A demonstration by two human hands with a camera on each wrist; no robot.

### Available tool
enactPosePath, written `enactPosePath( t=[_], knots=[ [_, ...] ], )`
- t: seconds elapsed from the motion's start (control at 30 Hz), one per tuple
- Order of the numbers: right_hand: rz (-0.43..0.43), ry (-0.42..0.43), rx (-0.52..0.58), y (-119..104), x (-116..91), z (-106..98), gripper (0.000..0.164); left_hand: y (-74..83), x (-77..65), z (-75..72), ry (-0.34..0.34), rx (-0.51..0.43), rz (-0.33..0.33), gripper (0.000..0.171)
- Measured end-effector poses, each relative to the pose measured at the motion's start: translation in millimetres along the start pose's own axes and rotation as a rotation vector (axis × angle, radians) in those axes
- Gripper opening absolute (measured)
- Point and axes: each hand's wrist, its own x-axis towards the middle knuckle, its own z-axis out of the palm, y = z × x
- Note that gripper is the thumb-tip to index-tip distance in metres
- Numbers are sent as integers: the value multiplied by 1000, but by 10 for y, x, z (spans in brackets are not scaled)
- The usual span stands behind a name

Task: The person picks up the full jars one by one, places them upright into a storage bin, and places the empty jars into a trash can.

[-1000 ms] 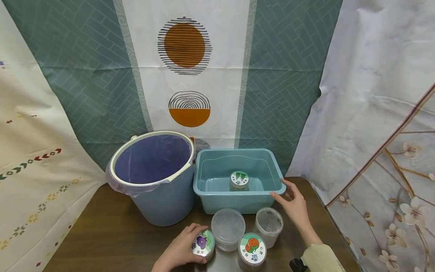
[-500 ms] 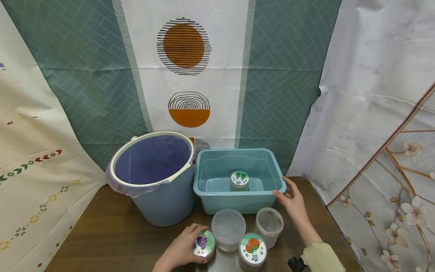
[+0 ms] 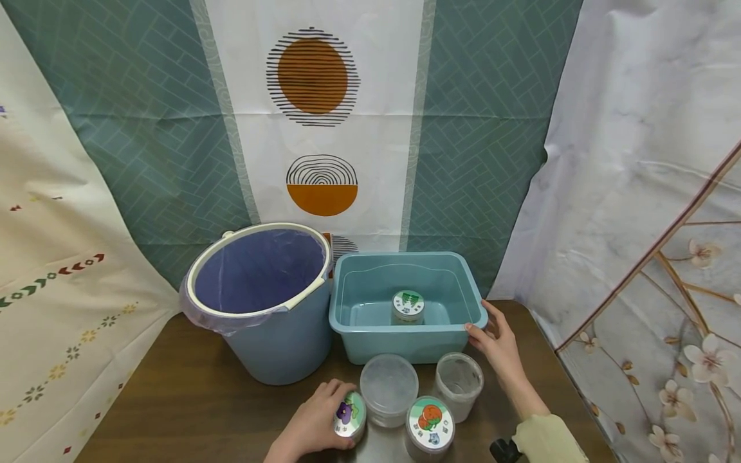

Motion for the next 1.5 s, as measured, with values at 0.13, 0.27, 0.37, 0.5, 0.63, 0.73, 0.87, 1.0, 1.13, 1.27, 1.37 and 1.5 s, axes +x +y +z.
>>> enactPosePath(
  t=[0.13, 0.27, 0.37, 0.5, 0.63, 0.73, 0.87, 1.0, 1.13, 1.27, 1.37, 1.5],
  knots=[
    [-11, -1, -1, 2, -3, 5, 77, 21, 30, 22, 8, 53, 9, 83],
    [-3, 3, 14, 2, -4, 18, 77, 42, 42, 21, 5, 63, 3, 81],
    [5, 7, 28, 6, -4, 26, 77, 56, 37, 12, 17, 74, 12, 80],
    [5, 11, 41, 14, 4, 31, 76, 68, 31, -14, 22, 112, 25, 80],
    [0, 12, 39, 21, 6, 31, 77, 70, 45, -60, -25, 134, 34, 79],
    [1, 12, 37, 21, 2, 30, 77, 69, 54, -109, -59, 140, 48, 77],
    [2, 7, 44, 14, -1, 30, 76, 52, 67, -181, -100, 164, 69, 75],
    [10, -3, 50, 8, -4, 26, 77, 35, 83, -285, -133, 180, 99, 74],
    [17, -4, 53, 8, 0, 20, 77, 28, 114, -437, -133, 188, 134, 71],
    [19, -2, 59, 7, 1, 16, 77, 44, 160, -632, -152, 194, 150, 68],
    [20, -2, 63, 5, -2, 10, 77, 73, 189, -782, -171, 200, 158, 66],
    [19, -6, 63, 1, -6, 1, 78, 128, 228, -959, -189, 219, 170, 67]
  ],
)
